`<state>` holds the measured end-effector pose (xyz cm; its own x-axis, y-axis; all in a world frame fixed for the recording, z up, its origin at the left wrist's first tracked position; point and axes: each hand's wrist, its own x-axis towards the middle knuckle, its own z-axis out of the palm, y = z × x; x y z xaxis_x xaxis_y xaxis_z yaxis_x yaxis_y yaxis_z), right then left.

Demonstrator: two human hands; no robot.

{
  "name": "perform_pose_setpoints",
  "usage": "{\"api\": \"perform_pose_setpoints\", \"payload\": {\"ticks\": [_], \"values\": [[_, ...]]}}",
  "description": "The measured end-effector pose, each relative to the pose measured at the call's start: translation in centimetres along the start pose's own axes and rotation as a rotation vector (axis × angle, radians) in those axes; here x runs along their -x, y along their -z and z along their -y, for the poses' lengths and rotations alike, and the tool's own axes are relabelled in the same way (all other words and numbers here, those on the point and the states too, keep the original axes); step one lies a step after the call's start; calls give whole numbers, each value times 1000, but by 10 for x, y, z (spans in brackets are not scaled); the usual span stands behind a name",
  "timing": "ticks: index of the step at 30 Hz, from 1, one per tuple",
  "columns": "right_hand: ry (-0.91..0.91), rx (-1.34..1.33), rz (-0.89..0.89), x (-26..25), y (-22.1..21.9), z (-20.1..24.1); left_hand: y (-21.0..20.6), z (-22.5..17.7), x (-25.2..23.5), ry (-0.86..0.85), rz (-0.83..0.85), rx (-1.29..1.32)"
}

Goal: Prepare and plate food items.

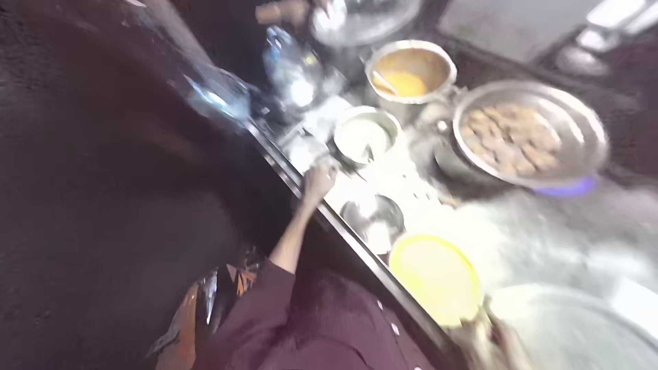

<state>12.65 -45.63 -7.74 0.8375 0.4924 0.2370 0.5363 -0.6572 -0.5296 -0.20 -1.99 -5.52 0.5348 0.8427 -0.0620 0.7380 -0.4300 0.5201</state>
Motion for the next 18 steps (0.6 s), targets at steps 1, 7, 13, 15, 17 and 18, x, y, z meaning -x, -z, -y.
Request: {"api": "perform_pose_setpoints", "payload": {"ticks": [1,7,13,15,17,18], "values": [[25,-14,-4,0,1,-2,0,2,10,-79,-46,38],[65,0,-52,-10,-4,4,-6,11,-13,-229,-221,80],[58,-10,-36,-8,-2,4,2,-3,6,-235,-119,55],[56,-1,-30,-9,0,4,0,-6,2,-235,-106,47],[72,-2,-39,-11,1,5,-3,-5,-5,-211,-113,47],[77,-5,-44,-11,0,5,-4,-5,-7,-195,-116,44]]}}
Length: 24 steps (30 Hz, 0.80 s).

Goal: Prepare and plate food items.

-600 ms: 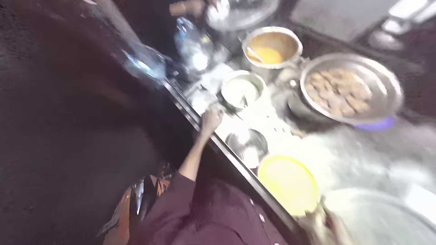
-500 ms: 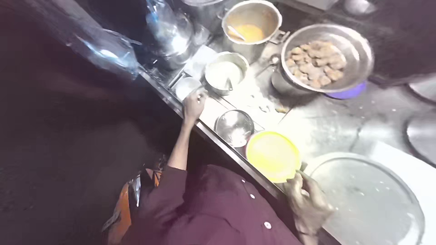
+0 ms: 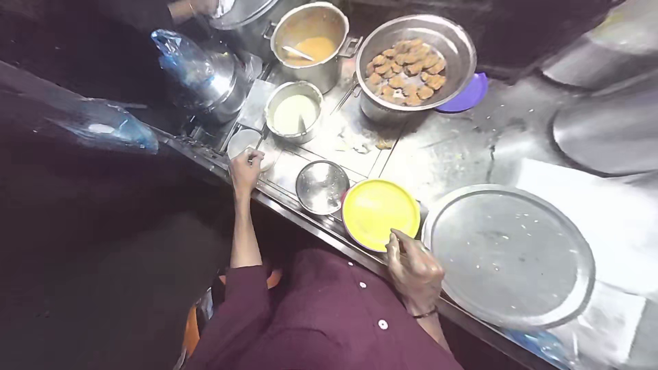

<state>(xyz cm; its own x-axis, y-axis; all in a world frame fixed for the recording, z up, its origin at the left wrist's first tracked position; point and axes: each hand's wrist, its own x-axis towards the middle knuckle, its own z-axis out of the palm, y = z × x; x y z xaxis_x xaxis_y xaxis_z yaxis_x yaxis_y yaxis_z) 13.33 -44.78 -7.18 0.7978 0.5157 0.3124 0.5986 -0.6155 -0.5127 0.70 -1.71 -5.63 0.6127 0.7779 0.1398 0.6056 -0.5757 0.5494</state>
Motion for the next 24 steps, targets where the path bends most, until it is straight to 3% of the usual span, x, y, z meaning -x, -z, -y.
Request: {"api": "perform_pose_setpoints", "payload": {"ticks": [10,18,24], "values": [[11,-22,1,1,0,-1,-1,0,-7,137,75,-167],[11,-18,-15,0,-1,-2,-1,-10,-23,186,610,-518],[17,1,-54,2,-4,-2,-2,-7,-23,232,651,-552]]}}
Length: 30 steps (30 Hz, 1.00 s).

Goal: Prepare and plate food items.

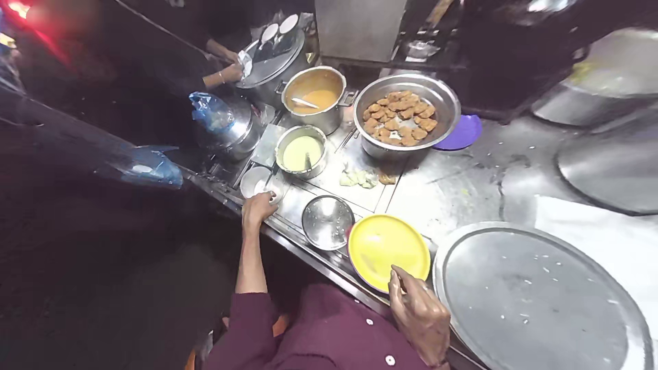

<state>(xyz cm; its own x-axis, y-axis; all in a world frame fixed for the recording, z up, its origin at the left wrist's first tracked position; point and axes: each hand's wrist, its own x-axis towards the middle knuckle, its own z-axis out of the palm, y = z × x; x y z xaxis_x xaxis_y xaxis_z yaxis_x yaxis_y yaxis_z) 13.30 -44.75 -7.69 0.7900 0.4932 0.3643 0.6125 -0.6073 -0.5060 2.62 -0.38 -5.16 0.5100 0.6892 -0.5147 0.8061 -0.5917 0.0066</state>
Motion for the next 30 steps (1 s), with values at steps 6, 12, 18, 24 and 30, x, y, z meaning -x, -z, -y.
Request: {"api": "perform_pose_setpoints", "payload": {"ticks": [6,12,18,24,30], "values": [[-27,32,-36,0,-3,-1,-2,1,0,-43,-132,133],[-62,38,-8,0,-3,1,-3,7,1,-87,-213,231],[-82,62,1,-2,-1,5,-4,7,1,-93,-233,260],[-132,35,29,-2,-2,4,-1,9,2,-101,-239,286],[-184,0,61,-3,-2,6,-3,11,0,-106,-240,306]]}}
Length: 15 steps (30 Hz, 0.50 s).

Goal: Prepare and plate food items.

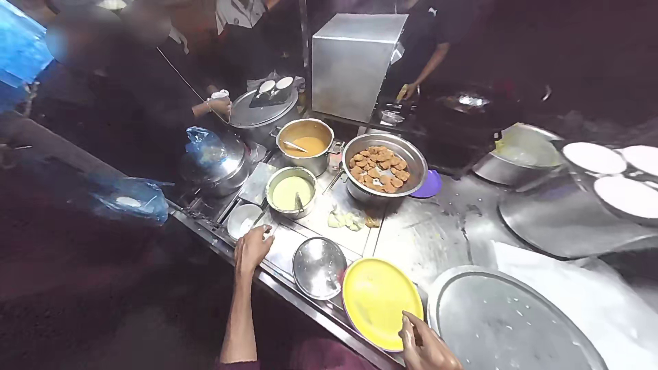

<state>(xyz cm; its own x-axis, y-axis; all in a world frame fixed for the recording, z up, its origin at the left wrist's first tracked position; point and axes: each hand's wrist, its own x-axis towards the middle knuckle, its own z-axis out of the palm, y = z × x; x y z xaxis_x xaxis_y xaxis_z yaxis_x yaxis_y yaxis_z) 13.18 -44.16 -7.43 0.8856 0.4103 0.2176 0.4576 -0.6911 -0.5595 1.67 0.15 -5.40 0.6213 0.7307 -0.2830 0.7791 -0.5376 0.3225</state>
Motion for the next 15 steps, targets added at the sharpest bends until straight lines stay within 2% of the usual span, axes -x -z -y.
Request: {"api": "perform_pose_setpoints", "payload": {"ticks": [15], "values": [[-27,33,-54,1,-3,-5,-4,2,-1,-28,-32,-39]]}}
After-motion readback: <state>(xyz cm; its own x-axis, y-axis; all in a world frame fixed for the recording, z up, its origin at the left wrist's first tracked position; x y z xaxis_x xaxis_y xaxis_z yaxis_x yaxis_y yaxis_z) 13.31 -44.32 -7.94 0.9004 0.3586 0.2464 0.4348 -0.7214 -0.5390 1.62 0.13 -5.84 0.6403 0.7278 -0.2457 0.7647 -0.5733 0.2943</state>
